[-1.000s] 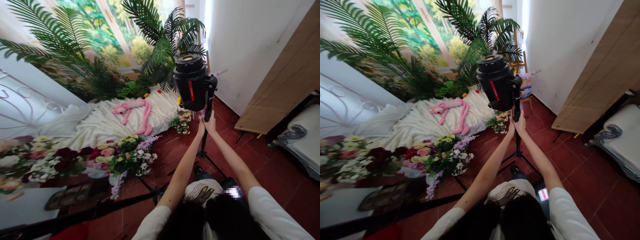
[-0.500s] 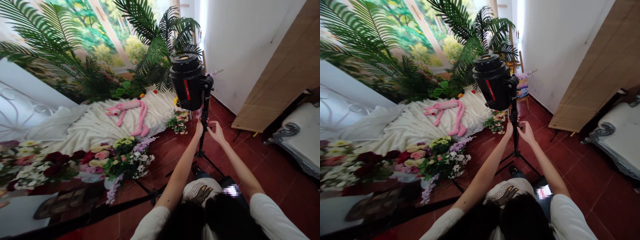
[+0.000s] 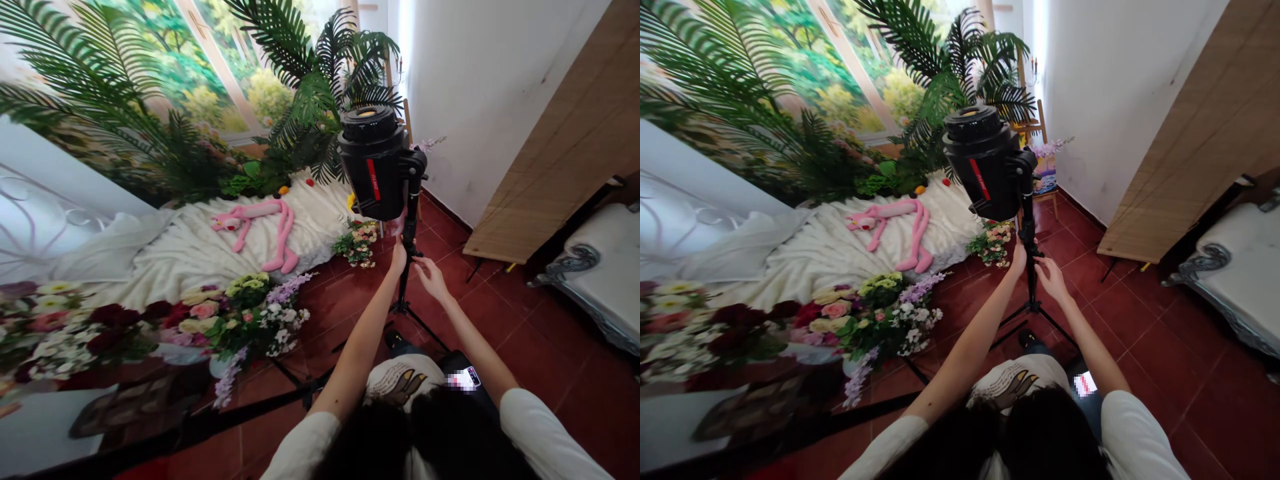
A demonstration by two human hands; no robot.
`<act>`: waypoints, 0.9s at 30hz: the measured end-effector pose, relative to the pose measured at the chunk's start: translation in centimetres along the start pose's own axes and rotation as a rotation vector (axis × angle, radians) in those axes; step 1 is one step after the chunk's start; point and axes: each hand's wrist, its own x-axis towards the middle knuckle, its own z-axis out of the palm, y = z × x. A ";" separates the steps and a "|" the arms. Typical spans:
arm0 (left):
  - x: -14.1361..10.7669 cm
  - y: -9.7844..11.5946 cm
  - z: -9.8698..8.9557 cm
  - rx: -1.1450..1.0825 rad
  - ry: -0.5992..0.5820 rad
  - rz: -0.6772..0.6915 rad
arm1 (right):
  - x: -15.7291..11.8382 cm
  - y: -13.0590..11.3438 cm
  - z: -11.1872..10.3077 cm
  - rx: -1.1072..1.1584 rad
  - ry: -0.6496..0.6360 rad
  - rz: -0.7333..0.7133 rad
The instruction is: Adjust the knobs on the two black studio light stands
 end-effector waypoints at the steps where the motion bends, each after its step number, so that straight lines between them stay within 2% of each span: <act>1: 0.0 0.0 0.0 0.006 -0.013 0.023 | 0.0 -0.1 0.3 0.049 0.017 0.032; 5: -0.1 -0.1 -0.2 0.038 -0.034 0.043 | 0.3 -0.5 1.2 0.252 0.092 0.161; 9: -0.3 -0.1 -0.2 0.065 -0.027 0.047 | 0.8 -1.1 1.1 0.443 0.124 0.302; 13: -0.1 -0.2 -0.2 0.087 -0.011 0.064 | 1.3 -1.6 0.2 0.660 0.102 0.543; 16: 0.1 -0.3 -0.3 0.093 -0.020 0.093 | 1.5 -1.6 -0.4 0.735 0.039 0.613; 19: 0.1 -0.4 -0.4 0.077 -0.040 0.092 | 1.2 -1.4 -0.6 0.550 0.031 0.492; 24: -0.2 -0.3 -0.4 0.040 -0.072 0.071 | -0.1 -2.0 -0.8 0.043 0.144 0.107; 27: -0.2 -0.1 -0.2 0.034 -0.046 0.034 | -0.6 -2.3 -1.1 -0.147 0.040 -0.027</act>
